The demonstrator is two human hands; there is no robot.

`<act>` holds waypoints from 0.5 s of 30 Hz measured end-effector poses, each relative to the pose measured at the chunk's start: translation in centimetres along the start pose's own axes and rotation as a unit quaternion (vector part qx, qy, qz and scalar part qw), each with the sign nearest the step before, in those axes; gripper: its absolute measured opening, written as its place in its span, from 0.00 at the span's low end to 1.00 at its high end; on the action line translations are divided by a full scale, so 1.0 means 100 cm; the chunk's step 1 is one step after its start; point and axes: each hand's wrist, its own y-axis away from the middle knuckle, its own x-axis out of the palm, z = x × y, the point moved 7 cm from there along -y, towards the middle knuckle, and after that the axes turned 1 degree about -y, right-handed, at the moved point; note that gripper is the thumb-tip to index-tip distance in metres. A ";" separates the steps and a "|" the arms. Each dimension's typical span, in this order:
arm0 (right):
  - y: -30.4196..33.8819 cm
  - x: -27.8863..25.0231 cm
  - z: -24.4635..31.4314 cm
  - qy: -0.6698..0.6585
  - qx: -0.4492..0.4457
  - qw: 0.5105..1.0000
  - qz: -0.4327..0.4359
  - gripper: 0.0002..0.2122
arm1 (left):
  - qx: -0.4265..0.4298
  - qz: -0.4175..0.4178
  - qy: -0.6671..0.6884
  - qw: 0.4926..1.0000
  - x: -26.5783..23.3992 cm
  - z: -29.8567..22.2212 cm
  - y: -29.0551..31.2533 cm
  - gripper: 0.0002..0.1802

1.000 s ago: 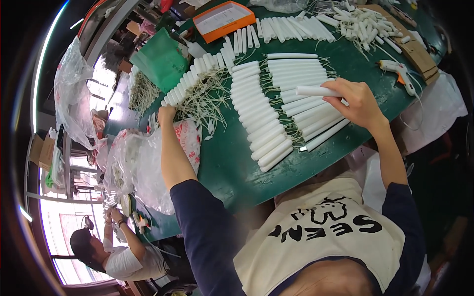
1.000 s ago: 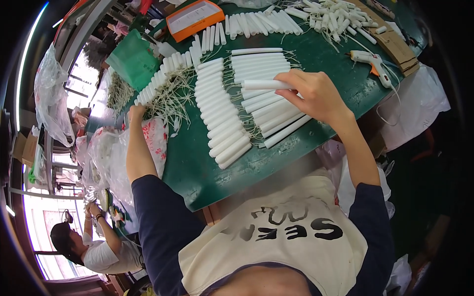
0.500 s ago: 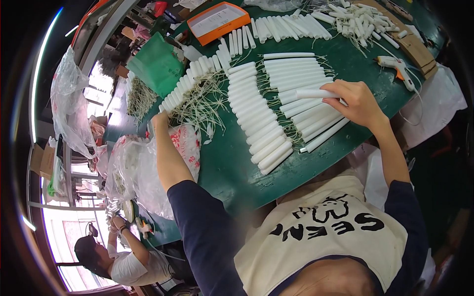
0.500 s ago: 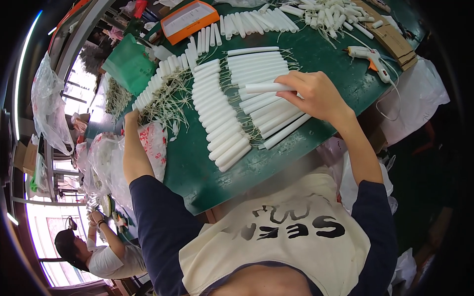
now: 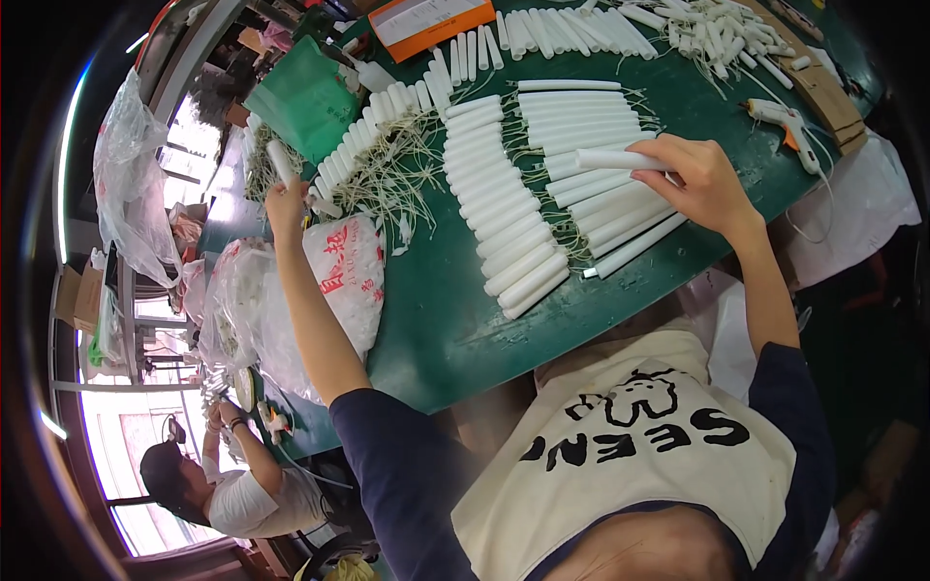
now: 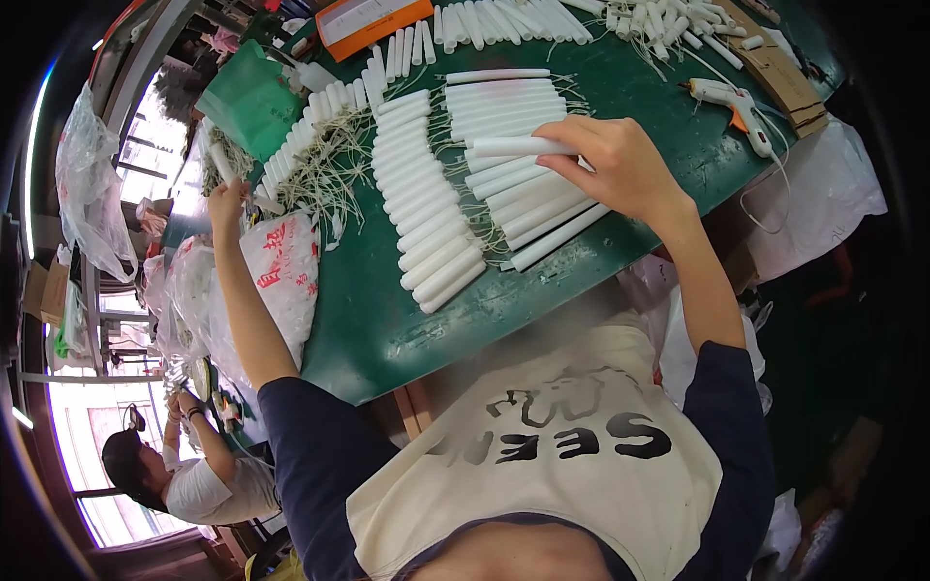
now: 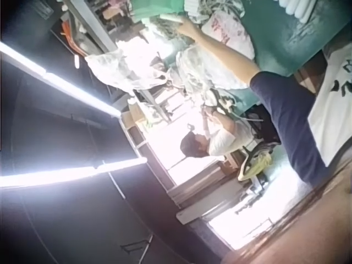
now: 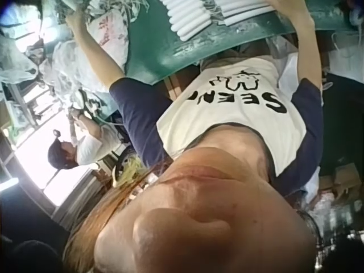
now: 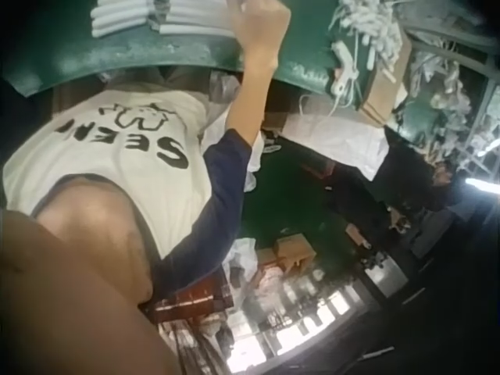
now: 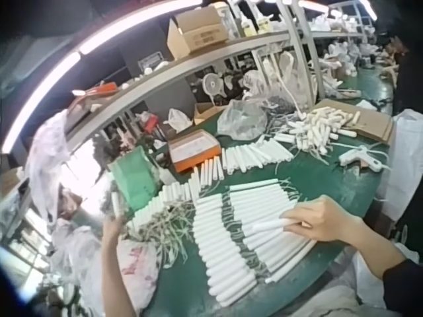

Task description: Assembling artificial plants by sliding white plastic components onto green branched stems at a production table.

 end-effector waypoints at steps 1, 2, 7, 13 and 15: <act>0.001 0.000 0.000 -0.002 0.000 1.000 0.001 0.10 | -0.014 0.040 -0.010 0.999 0.004 -0.002 0.007 0.22; 0.002 0.000 0.001 -0.002 0.002 1.000 0.006 0.10 | -0.036 0.045 -0.040 0.998 0.003 0.006 0.006 0.22; 0.006 -0.004 -0.002 0.005 0.008 1.000 0.006 0.10 | -0.061 0.064 0.110 0.990 -0.001 -0.025 0.040 0.21; 0.009 -0.003 -0.005 0.002 0.019 1.000 0.009 0.10 | -0.002 0.046 0.264 0.963 -0.011 -0.061 0.069 0.20; 0.008 -0.001 -0.003 -0.004 0.014 1.000 0.008 0.10 | 0.023 0.010 0.284 0.958 -0.019 -0.069 0.071 0.20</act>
